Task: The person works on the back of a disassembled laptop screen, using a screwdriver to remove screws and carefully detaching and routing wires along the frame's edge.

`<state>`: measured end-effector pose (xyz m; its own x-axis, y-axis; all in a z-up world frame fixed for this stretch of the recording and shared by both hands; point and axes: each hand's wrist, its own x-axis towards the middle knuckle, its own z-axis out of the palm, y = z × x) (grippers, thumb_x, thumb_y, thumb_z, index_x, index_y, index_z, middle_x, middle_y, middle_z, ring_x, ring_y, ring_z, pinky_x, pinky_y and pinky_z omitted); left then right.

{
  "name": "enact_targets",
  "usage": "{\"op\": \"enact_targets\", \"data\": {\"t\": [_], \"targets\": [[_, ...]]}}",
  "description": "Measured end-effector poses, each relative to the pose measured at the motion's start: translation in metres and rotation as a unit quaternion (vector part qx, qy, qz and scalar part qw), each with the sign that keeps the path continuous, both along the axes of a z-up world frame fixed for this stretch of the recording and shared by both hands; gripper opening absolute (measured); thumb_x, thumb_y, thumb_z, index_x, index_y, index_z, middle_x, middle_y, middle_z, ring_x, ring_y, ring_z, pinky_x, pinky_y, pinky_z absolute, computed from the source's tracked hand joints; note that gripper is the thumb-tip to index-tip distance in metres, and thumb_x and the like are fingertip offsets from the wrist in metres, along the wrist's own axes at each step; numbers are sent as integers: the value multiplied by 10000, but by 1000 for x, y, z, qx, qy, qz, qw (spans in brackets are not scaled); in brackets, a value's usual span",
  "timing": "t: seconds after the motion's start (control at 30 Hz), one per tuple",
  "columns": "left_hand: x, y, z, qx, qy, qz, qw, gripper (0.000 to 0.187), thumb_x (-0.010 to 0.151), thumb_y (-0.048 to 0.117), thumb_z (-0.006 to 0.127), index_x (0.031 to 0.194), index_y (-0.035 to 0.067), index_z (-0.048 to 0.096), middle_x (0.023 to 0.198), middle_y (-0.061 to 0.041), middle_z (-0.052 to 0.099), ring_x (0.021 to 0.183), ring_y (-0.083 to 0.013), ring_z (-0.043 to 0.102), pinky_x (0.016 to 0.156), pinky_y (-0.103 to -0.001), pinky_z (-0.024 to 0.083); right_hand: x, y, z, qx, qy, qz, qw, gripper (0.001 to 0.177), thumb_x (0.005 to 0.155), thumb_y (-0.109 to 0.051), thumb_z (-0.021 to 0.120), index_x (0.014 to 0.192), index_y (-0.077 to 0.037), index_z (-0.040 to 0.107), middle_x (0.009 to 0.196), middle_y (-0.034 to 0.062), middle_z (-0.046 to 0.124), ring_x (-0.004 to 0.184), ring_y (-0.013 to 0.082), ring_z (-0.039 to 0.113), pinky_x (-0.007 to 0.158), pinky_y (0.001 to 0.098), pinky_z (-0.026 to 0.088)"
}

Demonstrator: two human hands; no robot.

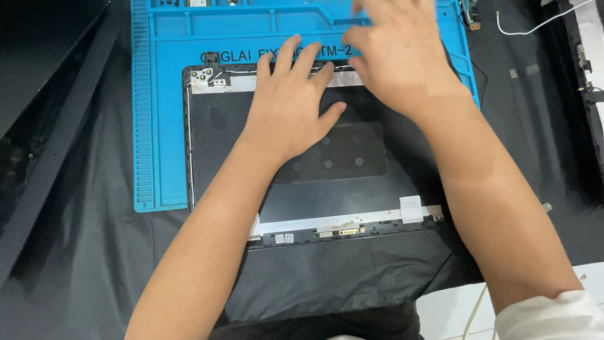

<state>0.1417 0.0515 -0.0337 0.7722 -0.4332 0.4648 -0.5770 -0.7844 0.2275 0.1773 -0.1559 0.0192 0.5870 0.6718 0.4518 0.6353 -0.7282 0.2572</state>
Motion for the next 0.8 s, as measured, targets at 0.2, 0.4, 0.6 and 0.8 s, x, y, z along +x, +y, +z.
{"op": "enact_targets", "data": {"t": [0.2,0.4,0.6,0.8], "targets": [[5,11,-6,-17,-15,-3,1000,491,901,419,758,1247,71,742,1355,-144,605,1332,-368,447,1068,-574,328,18,-10,-18,69,169,31,983,59,934,-96,758,986,-88,785,1032,74,710,916,316,680,791,441,538],[6,11,-9,6,-55,14,998,396,934,386,749,1147,53,774,1266,-97,669,1290,-324,496,1058,-531,346,14,-3,-19,24,125,19,992,167,853,-48,733,1005,-93,784,965,99,702,875,331,691,743,443,545],[5,9,-7,8,-48,24,999,382,927,376,751,1106,40,781,1243,-85,673,1258,-317,512,1044,-523,356,10,0,-21,21,112,9,993,122,822,-69,735,937,-92,770,921,114,682,833,351,671,716,460,541],[5,7,-8,4,-46,27,999,390,921,374,754,1110,34,776,1250,-95,668,1252,-314,513,1035,-520,364,10,-4,-21,58,147,10,987,67,863,-72,740,905,-114,771,925,114,681,848,353,670,715,471,529]]}}
